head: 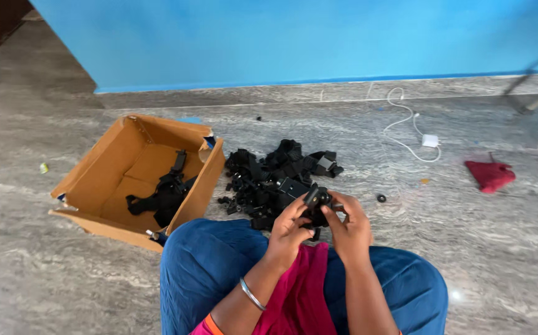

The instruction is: The person sits on the floor and assembles black plastic buckles by hand. They pick up buckle components, align them, and press them together to form complete units. A cardboard box and a pile of parts are visible nearby.

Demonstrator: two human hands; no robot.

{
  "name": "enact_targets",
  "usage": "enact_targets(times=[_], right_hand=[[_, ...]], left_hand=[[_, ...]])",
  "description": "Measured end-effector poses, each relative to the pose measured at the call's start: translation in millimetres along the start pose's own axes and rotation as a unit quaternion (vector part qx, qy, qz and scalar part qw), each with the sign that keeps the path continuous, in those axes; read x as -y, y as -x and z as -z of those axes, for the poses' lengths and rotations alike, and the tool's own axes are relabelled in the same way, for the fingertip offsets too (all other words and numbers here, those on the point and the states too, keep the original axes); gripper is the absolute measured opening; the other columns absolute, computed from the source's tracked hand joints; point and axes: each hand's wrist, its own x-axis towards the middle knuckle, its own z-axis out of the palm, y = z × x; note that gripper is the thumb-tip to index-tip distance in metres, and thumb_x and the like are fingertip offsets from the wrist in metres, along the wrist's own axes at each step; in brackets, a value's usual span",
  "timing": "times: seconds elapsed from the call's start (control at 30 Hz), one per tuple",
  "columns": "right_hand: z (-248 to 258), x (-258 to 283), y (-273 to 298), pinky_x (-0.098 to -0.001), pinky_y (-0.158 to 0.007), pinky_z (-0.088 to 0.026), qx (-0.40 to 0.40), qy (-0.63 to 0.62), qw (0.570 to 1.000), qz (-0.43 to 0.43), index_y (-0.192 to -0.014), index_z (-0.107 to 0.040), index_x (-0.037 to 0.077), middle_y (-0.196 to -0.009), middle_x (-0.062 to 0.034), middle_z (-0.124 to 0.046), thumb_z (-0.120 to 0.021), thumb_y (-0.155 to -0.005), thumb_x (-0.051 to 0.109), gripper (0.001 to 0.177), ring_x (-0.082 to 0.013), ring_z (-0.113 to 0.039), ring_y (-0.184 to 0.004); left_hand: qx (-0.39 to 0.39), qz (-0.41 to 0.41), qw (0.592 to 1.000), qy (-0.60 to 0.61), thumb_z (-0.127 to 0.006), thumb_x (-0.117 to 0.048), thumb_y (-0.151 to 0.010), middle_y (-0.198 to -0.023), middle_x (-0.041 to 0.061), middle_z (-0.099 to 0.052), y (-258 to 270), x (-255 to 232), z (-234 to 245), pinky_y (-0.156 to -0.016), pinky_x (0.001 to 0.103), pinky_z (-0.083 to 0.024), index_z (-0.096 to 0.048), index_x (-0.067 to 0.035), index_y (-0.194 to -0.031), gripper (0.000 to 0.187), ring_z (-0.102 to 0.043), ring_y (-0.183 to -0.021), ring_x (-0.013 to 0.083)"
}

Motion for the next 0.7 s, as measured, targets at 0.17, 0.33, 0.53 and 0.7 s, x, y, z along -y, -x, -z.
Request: enact_targets(times=[0.17, 0.33, 0.53, 0.7], right_hand=[[13, -1, -14, -0.0344, -0.095, -0.049, 0.007, 0.030, 0.996, 0.078, -0.116, -0.074, 0.006, -0.111, -0.0084, -0.073, -0.080, -0.084, 0.003, 0.033, -0.0260, -0.064, -0.108], [14, -18, -27, -0.0311, -0.102, -0.048, 0.050, -0.213, 0.976, 0.001, -0.112, -0.067, 0.008, -0.124, -0.0070, -0.071, -0.068, -0.086, 0.002, 0.027, -0.0173, -0.062, -0.119], [-14, -27, -5, -0.0262, -0.078, -0.051, -0.001, 0.018, 0.996, -0.087, -0.121, -0.067, 0.005, -0.101, -0.0076, -0.073, -0.072, -0.092, 0.000, 0.030, -0.0131, -0.066, -0.085], [-43, -29, 3, -0.0257, -0.088, -0.051, 0.015, 0.108, 0.994, -0.027, -0.120, -0.067, 0.000, -0.104, -0.0083, -0.075, -0.074, -0.088, -0.004, 0.034, -0.0129, -0.071, -0.093]], left_hand=[[0.026, -0.002, 1.000, -0.017, -0.062, 0.011, -0.084, -0.144, 0.013, -0.057, -7, -12, -1, -0.097, 0.033, -0.053, -0.044, 0.000, -0.153, 0.072, -0.058, -0.127, 0.0190], [-0.042, 0.060, 0.997, -0.008, -0.067, -0.002, -0.093, -0.129, 0.010, -0.068, -25, 4, -12, -0.092, 0.031, -0.054, -0.050, 0.001, -0.146, 0.056, -0.065, -0.115, 0.0152], [-0.146, 0.014, 0.989, 0.016, -0.071, 0.002, -0.095, -0.114, 0.008, -0.074, -28, 29, 1, -0.085, 0.024, -0.054, -0.066, 0.007, -0.128, 0.034, -0.069, -0.099, 0.0110], [-0.178, 0.028, 0.983, 0.039, -0.068, 0.008, -0.100, -0.099, 0.009, -0.071, -30, 42, 37, -0.073, 0.025, -0.054, -0.069, 0.009, -0.124, 0.023, -0.066, -0.082, 0.0106]])
